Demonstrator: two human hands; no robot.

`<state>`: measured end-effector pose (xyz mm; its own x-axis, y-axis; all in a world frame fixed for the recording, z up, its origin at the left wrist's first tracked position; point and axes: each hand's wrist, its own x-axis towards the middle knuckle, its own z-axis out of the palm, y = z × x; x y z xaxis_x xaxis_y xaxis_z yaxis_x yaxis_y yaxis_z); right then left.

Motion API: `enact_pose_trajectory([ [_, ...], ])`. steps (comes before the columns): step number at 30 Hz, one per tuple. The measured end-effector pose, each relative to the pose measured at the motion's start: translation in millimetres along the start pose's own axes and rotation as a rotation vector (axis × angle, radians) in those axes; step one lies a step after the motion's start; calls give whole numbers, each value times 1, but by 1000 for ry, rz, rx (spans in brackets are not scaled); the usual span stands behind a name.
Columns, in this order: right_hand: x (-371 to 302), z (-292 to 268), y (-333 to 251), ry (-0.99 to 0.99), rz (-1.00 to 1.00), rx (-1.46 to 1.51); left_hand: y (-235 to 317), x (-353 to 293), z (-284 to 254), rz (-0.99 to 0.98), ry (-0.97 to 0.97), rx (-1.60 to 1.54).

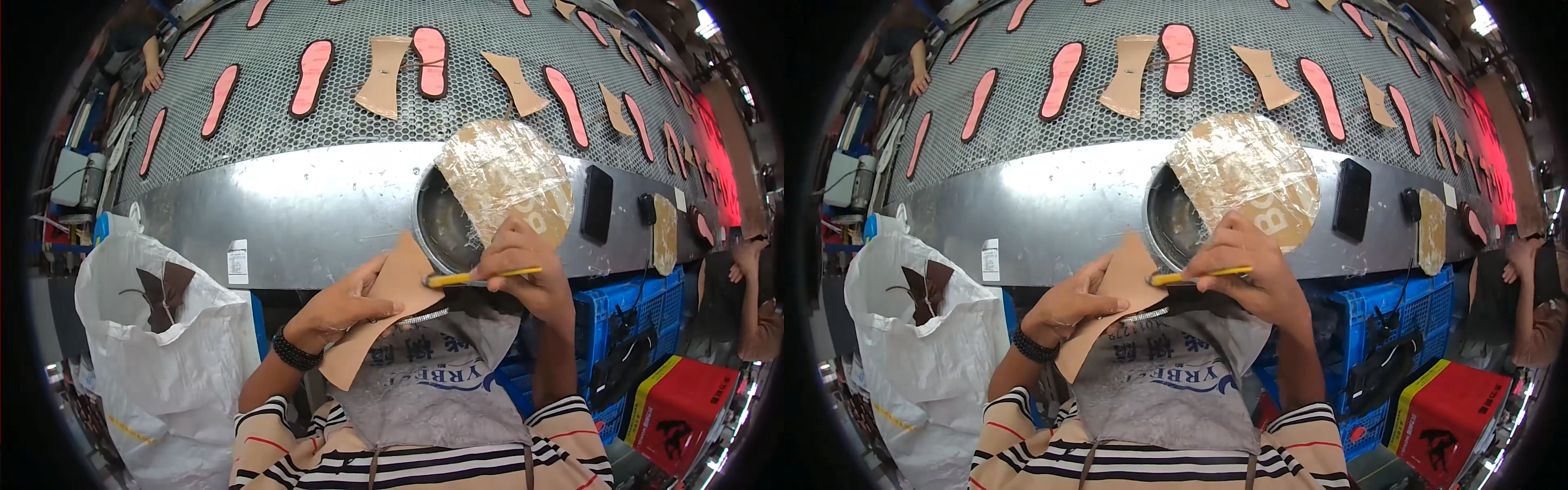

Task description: Applying adhesive to leather shoe upper components using a small yellow spatula tool in a factory setting.

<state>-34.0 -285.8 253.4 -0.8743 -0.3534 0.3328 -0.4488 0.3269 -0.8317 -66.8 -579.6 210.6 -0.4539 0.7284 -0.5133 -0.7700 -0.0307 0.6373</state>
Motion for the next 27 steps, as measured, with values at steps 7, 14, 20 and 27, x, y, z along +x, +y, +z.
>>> enact_pose_trajectory([
  [7, -5, -12, -11, 102, 34, 51, 3, -11, 4, 177, 223, 134],
  [14, -2, 42, 1, 384, 148, -316, -5, 2, 16, 652, 614, 816],
  [20, -3, 48, 0, 330, 175, -392, -11, 6, 28, 642, 698, 826],
  [27, -7, 61, -13, 569, 255, -239, -15, 8, 32, 608, 756, 822],
])
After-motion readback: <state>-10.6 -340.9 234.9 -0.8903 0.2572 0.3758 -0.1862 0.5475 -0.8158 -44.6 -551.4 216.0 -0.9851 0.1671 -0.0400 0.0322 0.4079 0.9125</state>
